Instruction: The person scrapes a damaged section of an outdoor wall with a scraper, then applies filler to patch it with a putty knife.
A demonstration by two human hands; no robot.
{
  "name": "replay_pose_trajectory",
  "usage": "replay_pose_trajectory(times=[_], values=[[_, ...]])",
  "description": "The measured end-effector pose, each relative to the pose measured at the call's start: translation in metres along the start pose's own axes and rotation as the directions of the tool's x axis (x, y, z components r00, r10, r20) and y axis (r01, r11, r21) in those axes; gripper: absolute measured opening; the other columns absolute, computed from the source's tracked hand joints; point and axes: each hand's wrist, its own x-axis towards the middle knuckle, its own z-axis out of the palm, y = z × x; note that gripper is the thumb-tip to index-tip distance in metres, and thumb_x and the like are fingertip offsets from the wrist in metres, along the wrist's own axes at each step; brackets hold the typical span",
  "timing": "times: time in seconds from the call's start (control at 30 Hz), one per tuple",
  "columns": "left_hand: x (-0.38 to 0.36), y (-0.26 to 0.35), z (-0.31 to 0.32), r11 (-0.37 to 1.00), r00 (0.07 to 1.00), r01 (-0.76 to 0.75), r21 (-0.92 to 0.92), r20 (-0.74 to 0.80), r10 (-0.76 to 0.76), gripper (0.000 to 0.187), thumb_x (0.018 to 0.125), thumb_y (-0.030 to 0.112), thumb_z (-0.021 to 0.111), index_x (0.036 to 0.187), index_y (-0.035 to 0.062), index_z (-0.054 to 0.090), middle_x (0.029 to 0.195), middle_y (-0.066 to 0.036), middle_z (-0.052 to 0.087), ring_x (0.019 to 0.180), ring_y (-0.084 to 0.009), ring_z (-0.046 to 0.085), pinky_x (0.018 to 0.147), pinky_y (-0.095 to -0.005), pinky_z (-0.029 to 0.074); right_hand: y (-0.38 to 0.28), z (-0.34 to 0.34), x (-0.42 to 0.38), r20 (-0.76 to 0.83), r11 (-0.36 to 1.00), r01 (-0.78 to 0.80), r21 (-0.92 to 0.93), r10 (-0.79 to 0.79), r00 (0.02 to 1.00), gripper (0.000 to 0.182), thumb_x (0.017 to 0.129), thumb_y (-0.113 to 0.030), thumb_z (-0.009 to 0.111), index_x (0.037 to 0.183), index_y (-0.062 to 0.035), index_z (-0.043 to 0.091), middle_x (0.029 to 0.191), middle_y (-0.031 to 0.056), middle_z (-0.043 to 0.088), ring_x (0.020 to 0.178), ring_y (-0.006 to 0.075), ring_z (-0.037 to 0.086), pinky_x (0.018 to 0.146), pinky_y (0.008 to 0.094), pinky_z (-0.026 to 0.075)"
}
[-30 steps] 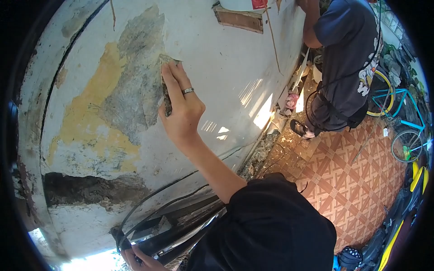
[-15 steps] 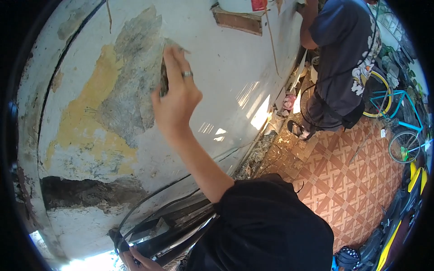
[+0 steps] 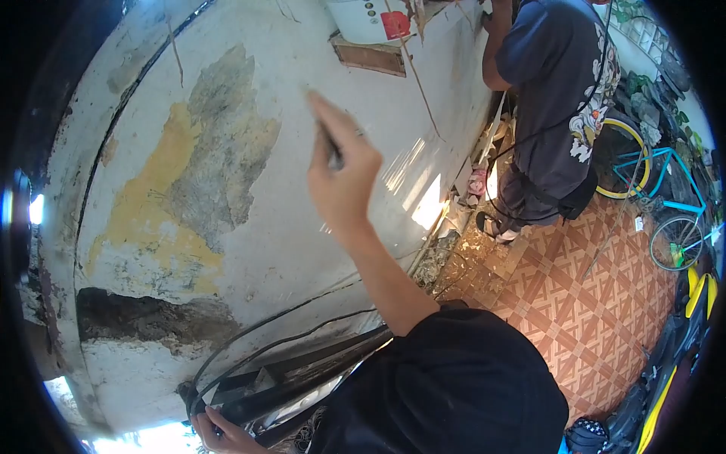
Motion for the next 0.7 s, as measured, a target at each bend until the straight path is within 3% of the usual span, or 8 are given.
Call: replay_pose_trajectory(times=[0.07, 0.1, 0.2, 0.23, 0.3, 0.4, 0.63, 0.7], values=[[-0.002, 0.000, 0.000, 1.000, 1.000, 0.007, -0.004, 0.006, -0.007, 0.054, 0.093, 0.027, 0.062, 0.052, 0.0022, 0.036, 0.047, -0.008, 0.027, 0.045, -0.0237, 0.030, 0.046, -0.0386, 0.026, 0.005, 0.016, -0.020, 0.076, 0.969, 0.246, 0.035, -0.248, 0.966, 0.043, 0.081, 0.014, 0.053, 0.118, -0.0050, 0.065, 0.114, 0.0128, 0.067, 0.103, 0.0190, 0.065, 0.081, 0.0258, 0.051], [-0.001, 0.000, -0.001, 1.000, 1.000, 0.018, -0.013, 0.012, -0.017, 0.054, 0.093, 0.027, 0.062, 0.052, 0.0022, 0.037, 0.047, -0.008, 0.027, 0.045, -0.0232, 0.030, 0.045, -0.0385, 0.025, 0.005, 0.021, -0.028, 0.072, 0.970, 0.240, 0.036, -0.242, 0.967, 0.043, 0.081, 0.014, 0.053, 0.118, -0.0050, 0.065, 0.114, 0.0128, 0.067, 0.103, 0.0190, 0.065, 0.081, 0.0258, 0.051], [0.001, 0.004, 0.000, 1.000, 1.000, 0.021, -0.024, -0.001, -0.021, 0.054, 0.093, 0.027, 0.061, 0.052, 0.0020, 0.038, 0.047, -0.008, 0.027, 0.045, -0.0229, 0.029, 0.045, -0.0387, 0.024, 0.007, 0.031, -0.044, 0.168, 0.959, 0.280, -0.046, -0.269, 0.948, 0.065, 0.066, 0.020, 0.050, 0.124, -0.0053, 0.060, 0.125, 0.0160, 0.059, 0.118, 0.0327, 0.056, 0.091, 0.0329, 0.050], [0.000, 0.003, 0.000, 1.000, 1.000, 0.016, -0.022, -0.003, -0.016, 0.054, 0.093, 0.027, 0.061, 0.052, 0.0020, 0.038, 0.047, -0.008, 0.027, 0.045, -0.0229, 0.029, 0.045, -0.0387, 0.024, 0.009, 0.033, -0.044, 0.165, 0.960, 0.278, -0.043, -0.268, 0.949, 0.065, 0.066, 0.020, 0.050, 0.124, -0.0053, 0.060, 0.125, 0.0160, 0.059, 0.118, 0.0327, 0.056, 0.091, 0.0329, 0.050], [0.000, 0.001, -0.001, 1.000, 1.000, 0.012, -0.009, 0.019, -0.012, 0.053, 0.094, 0.026, 0.061, 0.052, 0.0016, 0.038, 0.048, -0.008, 0.028, 0.046, -0.0231, 0.028, 0.045, -0.0388, 0.023, 0.012, 0.036, -0.046, 0.169, 0.927, 0.366, -0.080, -0.350, 0.921, 0.072, 0.059, 0.017, 0.059, 0.127, -0.0055, 0.056, 0.129, 0.0160, 0.056, 0.117, 0.0362, 0.055, 0.092, 0.0395, 0.051], [0.002, 0.007, 0.000, 0.999, 0.999, 0.037, -0.032, 0.016, -0.036, 0.052, 0.093, 0.024, 0.061, 0.052, 0.0013, 0.037, 0.049, -0.008, 0.028, 0.047, -0.0229, 0.029, 0.045, -0.0387, 0.022, 0.007, 0.039, -0.048, 0.139, 0.932, 0.346, -0.106, -0.330, 0.934, 0.070, 0.062, 0.020, 0.051, 0.126, -0.0063, 0.059, 0.128, 0.0162, 0.057, 0.115, 0.0323, 0.058, 0.087, 0.0335, 0.053], [-0.003, 0.001, 0.000, 0.998, 0.998, 0.054, -0.030, 0.016, -0.053, 0.050, 0.092, 0.023, 0.062, 0.053, 0.0000, 0.041, 0.049, -0.009, 0.029, 0.048, -0.0231, 0.031, 0.046, -0.0389, 0.024, 0.006, 0.053, -0.049, 0.061, 0.942, 0.311, -0.124, -0.306, 0.950, 0.068, 0.061, 0.019, 0.052, 0.124, -0.0055, 0.060, 0.124, 0.0158, 0.060, 0.110, 0.0304, 0.062, 0.084, 0.0311, 0.054], [-0.003, 0.001, -0.001, 0.998, 0.998, 0.057, -0.030, 0.020, -0.056, 0.048, 0.092, 0.023, 0.062, 0.054, -0.0008, 0.044, 0.049, -0.009, 0.031, 0.048, -0.0233, 0.032, 0.045, -0.0387, 0.024, 0.014, 0.057, -0.050, 0.025, 0.925, 0.365, -0.109, -0.364, 0.931, 0.065, 0.061, 0.019, 0.053, 0.121, -0.0043, 0.062, 0.123, 0.0158, 0.061, 0.109, 0.0303, 0.062, 0.086, 0.0310, 0.054]])
